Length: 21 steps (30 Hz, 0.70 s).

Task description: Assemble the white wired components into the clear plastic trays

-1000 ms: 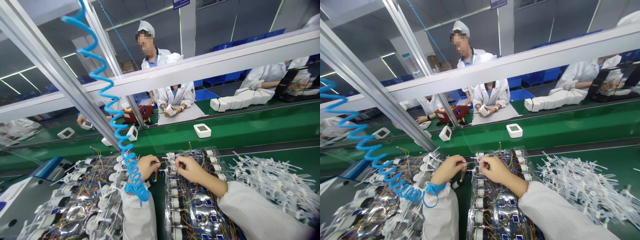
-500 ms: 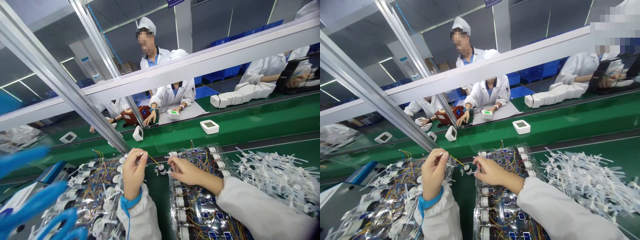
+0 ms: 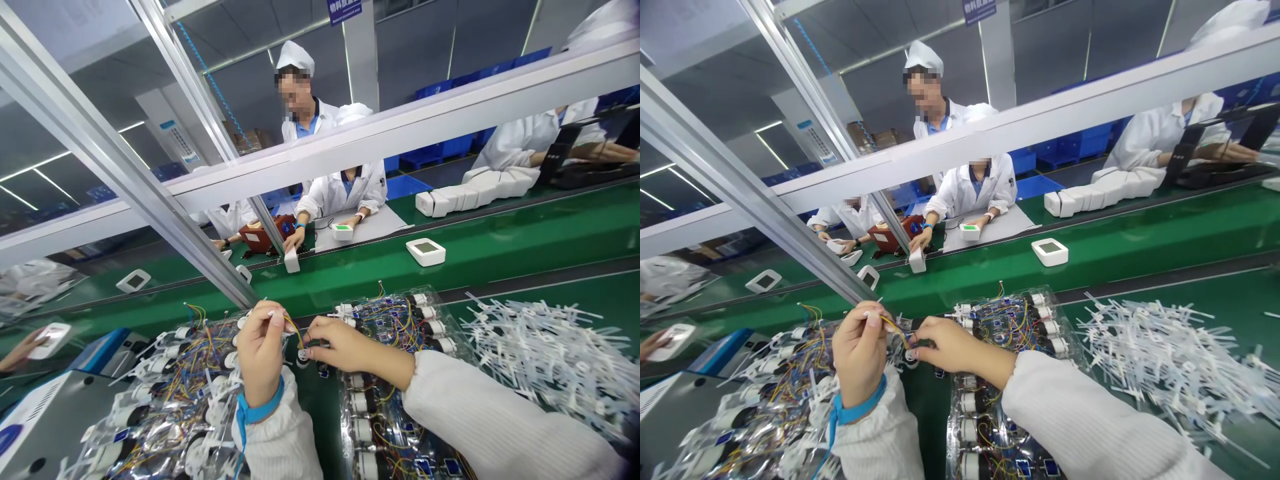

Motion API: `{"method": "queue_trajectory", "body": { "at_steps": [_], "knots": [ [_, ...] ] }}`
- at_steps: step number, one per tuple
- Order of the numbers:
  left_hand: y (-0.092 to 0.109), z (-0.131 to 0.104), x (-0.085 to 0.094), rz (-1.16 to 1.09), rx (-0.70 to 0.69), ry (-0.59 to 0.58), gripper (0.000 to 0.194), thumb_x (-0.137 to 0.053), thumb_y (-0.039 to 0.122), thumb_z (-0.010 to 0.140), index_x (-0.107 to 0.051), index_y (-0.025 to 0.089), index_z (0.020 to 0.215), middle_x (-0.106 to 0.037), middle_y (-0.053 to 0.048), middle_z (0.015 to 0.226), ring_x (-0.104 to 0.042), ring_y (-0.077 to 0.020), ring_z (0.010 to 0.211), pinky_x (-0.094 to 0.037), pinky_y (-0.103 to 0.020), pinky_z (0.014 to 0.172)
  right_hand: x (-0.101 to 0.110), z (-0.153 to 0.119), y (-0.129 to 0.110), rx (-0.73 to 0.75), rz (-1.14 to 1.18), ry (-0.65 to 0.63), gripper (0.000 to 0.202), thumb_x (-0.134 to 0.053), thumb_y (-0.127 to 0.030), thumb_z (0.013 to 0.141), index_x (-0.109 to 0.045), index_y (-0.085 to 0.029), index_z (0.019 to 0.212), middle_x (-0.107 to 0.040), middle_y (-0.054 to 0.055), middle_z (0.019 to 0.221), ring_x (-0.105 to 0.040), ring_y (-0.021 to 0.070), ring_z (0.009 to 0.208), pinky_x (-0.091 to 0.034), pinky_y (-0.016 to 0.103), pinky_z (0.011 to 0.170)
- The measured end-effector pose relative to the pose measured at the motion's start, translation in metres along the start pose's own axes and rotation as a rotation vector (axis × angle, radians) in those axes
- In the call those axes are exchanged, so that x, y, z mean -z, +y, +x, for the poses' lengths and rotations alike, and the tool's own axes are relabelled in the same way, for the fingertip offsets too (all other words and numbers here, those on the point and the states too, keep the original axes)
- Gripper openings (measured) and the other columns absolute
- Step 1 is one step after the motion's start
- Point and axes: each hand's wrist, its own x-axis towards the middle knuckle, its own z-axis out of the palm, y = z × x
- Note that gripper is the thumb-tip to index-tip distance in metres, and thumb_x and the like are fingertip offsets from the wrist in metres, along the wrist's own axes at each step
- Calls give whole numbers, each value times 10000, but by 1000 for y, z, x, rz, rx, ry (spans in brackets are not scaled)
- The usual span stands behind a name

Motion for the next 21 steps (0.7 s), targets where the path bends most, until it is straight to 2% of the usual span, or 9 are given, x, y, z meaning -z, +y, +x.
{"method": "queue_trajectory", "body": {
  "at_steps": [1, 4, 7, 9, 12, 15, 19, 21],
  "knots": [
    [1, 0, 0, -46, 1, -1, 165, -712, 308, 878, -638, 168, 830, -575, -8, 800, -537, -105, 630, -451, -221, 565, 1, -1, 2, -16, 19, 9, 157, -705, -189, 905, -739, -186, 1058, -658, 47, 975, -628, 197, 865, -487, 297, 808],
    [6, 2, -2, -267, 4, -2, 158, -688, 299, 899, -622, 168, 841, -533, 5, 814, -508, -88, 605, -461, -226, 558, 3, -6, 11, -76, 83, 17, 220, -657, -151, 913, -709, -169, 1126, -682, 49, 973, -618, 159, 728, -485, 259, 670],
    [14, 4, -5, -498, 19, 50, 186, -661, 313, 921, -593, 164, 833, -464, 21, 792, -454, -77, 597, -459, -224, 557, 4, -14, 15, -108, 155, -50, 281, -659, -172, 914, -674, -165, 1195, -711, 49, 979, -652, 165, 775, -506, 245, 675],
    [18, 6, -8, -570, 28, 107, 197, -662, 312, 920, -579, 161, 824, -442, 21, 784, -448, -85, 629, -456, -214, 557, 3, -18, 14, -116, 186, -105, 304, -668, -150, 894, -676, -170, 1196, -722, 38, 971, -666, 167, 809, -513, 236, 688],
    [21, 6, -10, -601, 79, 127, 206, -684, 326, 903, -573, 169, 829, -473, 13, 811, -495, -106, 704, -492, -225, 587, -3, -21, 8, -140, 162, -112, 346, -727, -88, 787, -718, -181, 1120, -706, 33, 992, -647, 164, 775, -492, 240, 687],
    [23, 4, -9, -620, 113, 100, 222, -707, 360, 886, -563, 195, 850, -528, 20, 792, -551, -126, 734, -538, -258, 644, -9, -23, 3, -216, 112, -27, 329, -729, -63, 738, -741, -180, 1045, -681, 39, 979, -619, 173, 767, -468, 268, 728],
    [27, -1, -12, -568, -6, 118, 213, -691, 389, 904, -563, 220, 880, -492, 70, 577, -535, -109, 596, -565, -295, 757, -11, -28, 0, -388, 114, 71, 312, -656, -31, 751, -730, -174, 1018, -674, 42, 955, -594, 172, 758, -439, 271, 727],
    [30, -3, -15, -532, -75, 140, 204, -672, 391, 920, -563, 224, 881, -473, 87, 528, -533, -106, 546, -582, -338, 807, -8, -32, -2, -466, 168, 48, 259, -665, -66, 769, -727, -178, 994, -672, 29, 885, -590, 172, 759, -428, 258, 709]
  ]
}}
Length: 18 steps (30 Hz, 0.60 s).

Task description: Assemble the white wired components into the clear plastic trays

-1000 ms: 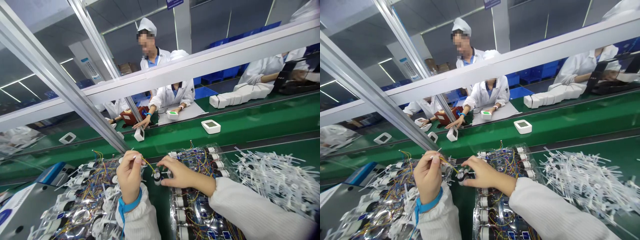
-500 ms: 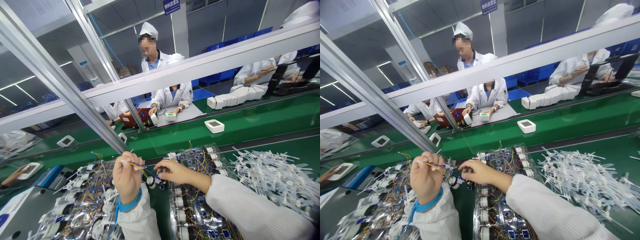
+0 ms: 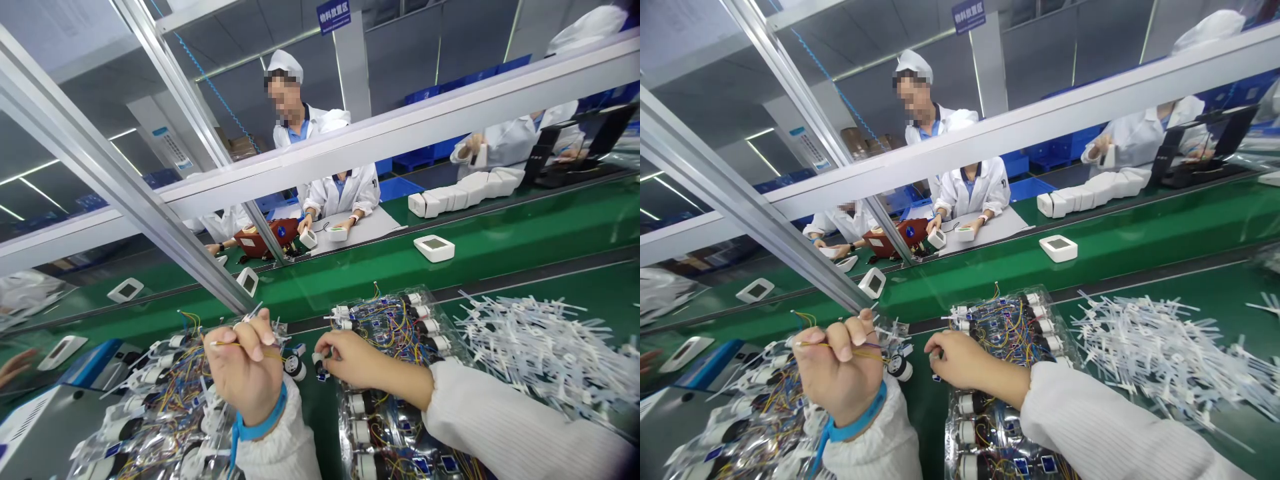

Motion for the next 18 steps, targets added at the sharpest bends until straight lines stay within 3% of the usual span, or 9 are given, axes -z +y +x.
{"method": "queue_trajectory", "body": {
  "at_steps": [2, 5, 7, 8, 10, 12, 15, 18],
  "knots": [
    [2, -2, -5, -9, -17, -10, 186, -652, 380, 935, -558, 227, 888, -486, 97, 539, -505, -94, 461, -601, -309, 683, 2, -4, -3, -93, 86, -126, 104, -639, -188, 858, -728, -170, 909, -612, -7, 664, -564, 153, 616, -410, 234, 599],
    [6, -5, -11, -82, -30, -70, 154, -618, 371, 953, -557, 233, 920, -529, 101, 595, -440, -71, 333, -485, -200, 387, 1, -10, -11, -233, 238, -439, 512, -371, -504, 1019, -718, -157, 876, -562, -1, 536, -525, 155, 447, -400, 232, 464],
    [9, -9, -15, -128, -49, -159, 138, -561, 371, 984, -557, 236, 957, -562, 100, 627, -418, -63, 283, -403, -184, 294, -4, -14, -18, -358, 456, -643, 739, -154, -666, 1013, -688, -164, 911, -655, 60, 657, -591, 177, 494, -447, 250, 454],
    [11, -12, -18, -144, -50, -223, 140, -525, 372, 1001, -554, 237, 978, -577, 99, 637, -410, -60, 264, -386, -186, 275, -7, -16, -20, -431, 602, -685, 784, -104, -709, 996, -666, -169, 914, -681, 79, 724, -608, 174, 521, -460, 250, 457],
    [13, -18, -23, -146, -31, -362, 149, -477, 368, 1022, -546, 238, 1001, -580, 101, 607, -391, -53, 236, -360, -185, 268, -14, -19, -25, -570, 887, -617, 756, -139, -732, 996, -621, -166, 858, -655, 53, 725, -562, 134, 496, -433, 217, 448],
    [13, -25, -27, -102, -18, -497, 167, -464, 371, 1027, -551, 241, 969, -525, 107, 508, -375, -56, 225, -363, -194, 305, -18, -23, -28, -621, 1049, -439, 678, -250, -684, 1025, -588, -153, 773, -580, 3, 668, -495, 99, 472, -389, 197, 449],
    [6, -33, -28, -32, -21, -779, 195, -463, 364, 1016, -569, 252, 897, -476, 88, 415, -418, -86, 254, -401, -236, 384, -20, -28, -30, -543, 1168, -254, 568, -384, -616, 1031, -586, -147, 781, -567, -5, 718, -531, 105, 574, -396, 203, 516],
    [-4, -38, -26, -10, 25, -1076, 191, -474, 372, 991, -585, 263, 880, -568, 35, 449, -543, -134, 331, -423, -276, 429, -21, -33, -31, -431, 1155, -132, 517, -473, -669, 962, -574, -178, 839, -600, 14, 777, -592, 153, 710, -449, 238, 624]
  ]
}}
